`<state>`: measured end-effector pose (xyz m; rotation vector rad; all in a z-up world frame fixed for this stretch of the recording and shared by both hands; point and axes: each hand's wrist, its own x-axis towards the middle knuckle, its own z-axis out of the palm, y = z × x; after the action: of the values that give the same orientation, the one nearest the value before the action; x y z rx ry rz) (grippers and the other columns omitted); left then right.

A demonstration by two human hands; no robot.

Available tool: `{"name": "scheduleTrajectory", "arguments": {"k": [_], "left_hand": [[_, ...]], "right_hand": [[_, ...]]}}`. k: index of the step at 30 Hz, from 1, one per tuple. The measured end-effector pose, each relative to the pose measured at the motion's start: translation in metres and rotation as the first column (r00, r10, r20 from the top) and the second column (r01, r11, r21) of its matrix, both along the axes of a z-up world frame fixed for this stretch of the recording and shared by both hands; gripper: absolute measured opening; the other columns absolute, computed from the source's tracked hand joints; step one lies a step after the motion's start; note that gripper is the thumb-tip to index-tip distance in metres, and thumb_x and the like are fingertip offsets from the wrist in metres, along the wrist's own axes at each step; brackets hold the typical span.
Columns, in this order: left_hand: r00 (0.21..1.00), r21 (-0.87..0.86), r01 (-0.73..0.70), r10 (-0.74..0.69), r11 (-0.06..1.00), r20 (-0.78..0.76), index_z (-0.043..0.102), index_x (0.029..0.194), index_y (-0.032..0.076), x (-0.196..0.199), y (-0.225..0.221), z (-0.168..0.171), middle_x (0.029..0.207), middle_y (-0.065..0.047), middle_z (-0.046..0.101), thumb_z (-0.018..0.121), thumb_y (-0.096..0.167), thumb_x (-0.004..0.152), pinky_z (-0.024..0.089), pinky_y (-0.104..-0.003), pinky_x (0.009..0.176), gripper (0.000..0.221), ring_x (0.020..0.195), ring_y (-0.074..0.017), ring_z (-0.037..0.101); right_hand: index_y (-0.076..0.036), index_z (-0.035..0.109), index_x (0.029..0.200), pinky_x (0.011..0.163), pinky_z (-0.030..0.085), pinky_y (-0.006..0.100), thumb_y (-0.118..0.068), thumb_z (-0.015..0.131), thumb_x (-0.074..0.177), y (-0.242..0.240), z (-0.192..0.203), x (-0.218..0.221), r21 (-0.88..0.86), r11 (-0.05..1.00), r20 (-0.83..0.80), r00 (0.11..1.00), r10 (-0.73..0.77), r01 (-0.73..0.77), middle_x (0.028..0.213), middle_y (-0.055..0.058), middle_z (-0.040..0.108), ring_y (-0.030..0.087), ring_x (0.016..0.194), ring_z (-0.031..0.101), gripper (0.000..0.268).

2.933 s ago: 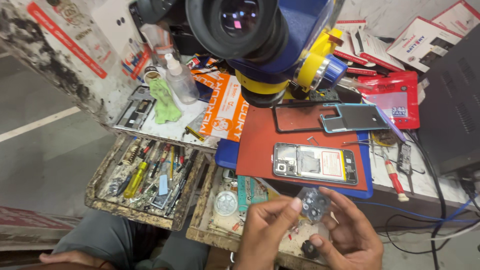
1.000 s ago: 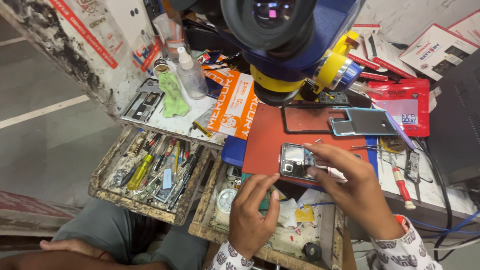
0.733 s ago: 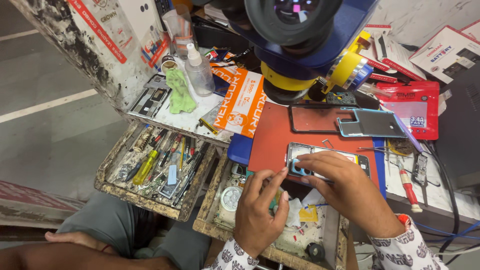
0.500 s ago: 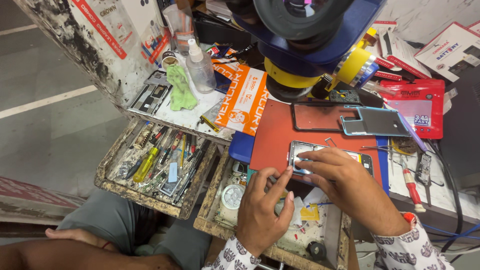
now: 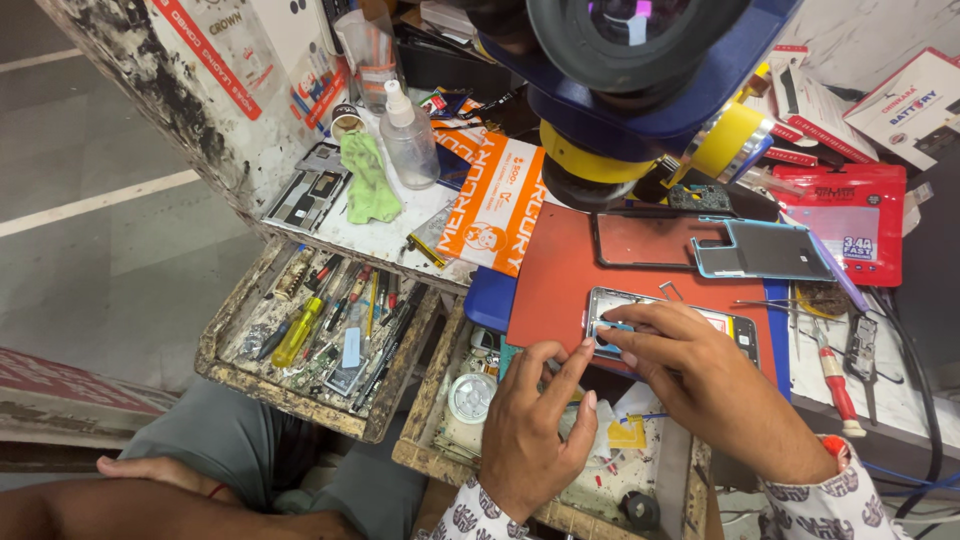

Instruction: The person cleans a smartphone camera module with a white wipe, then places it into the camera cutout on the back of a disassembled smartphone. They then power on the device and interact with the touchscreen to test functionality.

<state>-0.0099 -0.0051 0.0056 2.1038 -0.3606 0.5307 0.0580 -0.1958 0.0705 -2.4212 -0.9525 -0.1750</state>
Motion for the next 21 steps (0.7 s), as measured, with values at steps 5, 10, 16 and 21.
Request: {"name": "scheduleTrajectory", "arguments": {"k": [5,10,16,21], "left_hand": [[1.000,-0.014,0.011,-0.012,1.000,-0.007,0.061,0.141,0.005,0.0011,-0.0002,-0.0010,0.117,-0.011,0.054,0.071,0.012,0.090,0.052,-0.039,0.089,0.052,0.102,-0.0255,0.060],[0.999,-0.006,0.018,-0.018,1.000,-0.030,0.061,0.142,0.005,0.0011,0.0011,-0.0004,0.116,-0.011,0.054,0.071,0.012,0.089,0.052,-0.039,0.087,0.054,0.096,-0.0245,0.059],[1.000,0.011,0.022,-0.022,1.000,-0.021,0.060,0.143,0.006,0.0019,-0.0001,-0.0012,0.116,-0.010,0.053,0.071,0.013,0.089,0.052,-0.039,0.086,0.056,0.095,-0.0243,0.059],[0.999,0.023,0.030,-0.029,0.999,-0.033,0.058,0.145,0.007,0.0026,0.0012,-0.0012,0.116,-0.011,0.052,0.072,0.013,0.089,0.052,-0.039,0.087,0.057,0.097,-0.0247,0.059]], "right_hand": [[-0.008,0.071,0.121,0.094,0.053,0.041,-0.002,0.069,0.081,0.0015,-0.0006,0.0018,0.052,0.998,-0.012,0.999,-0.030,0.031,0.120,0.012,0.071,0.032,0.114,0.067,0.040],[-0.006,0.070,0.122,0.092,0.055,0.040,-0.006,0.072,0.081,0.0031,0.0050,-0.0009,0.078,0.994,-0.046,0.997,-0.069,0.072,0.116,0.012,0.074,0.030,0.110,0.069,0.041],[-0.007,0.073,0.114,0.090,0.055,0.039,-0.006,0.072,0.082,0.0028,0.0023,-0.0024,0.073,0.995,0.006,0.997,-0.074,0.074,0.115,0.011,0.073,0.031,0.108,0.069,0.033],[-0.005,0.074,0.110,0.083,0.058,0.036,-0.007,0.074,0.081,0.0047,0.0028,-0.0021,0.093,0.988,-0.085,0.990,-0.113,0.121,0.111,0.009,0.070,0.028,0.101,0.071,0.029]]}}
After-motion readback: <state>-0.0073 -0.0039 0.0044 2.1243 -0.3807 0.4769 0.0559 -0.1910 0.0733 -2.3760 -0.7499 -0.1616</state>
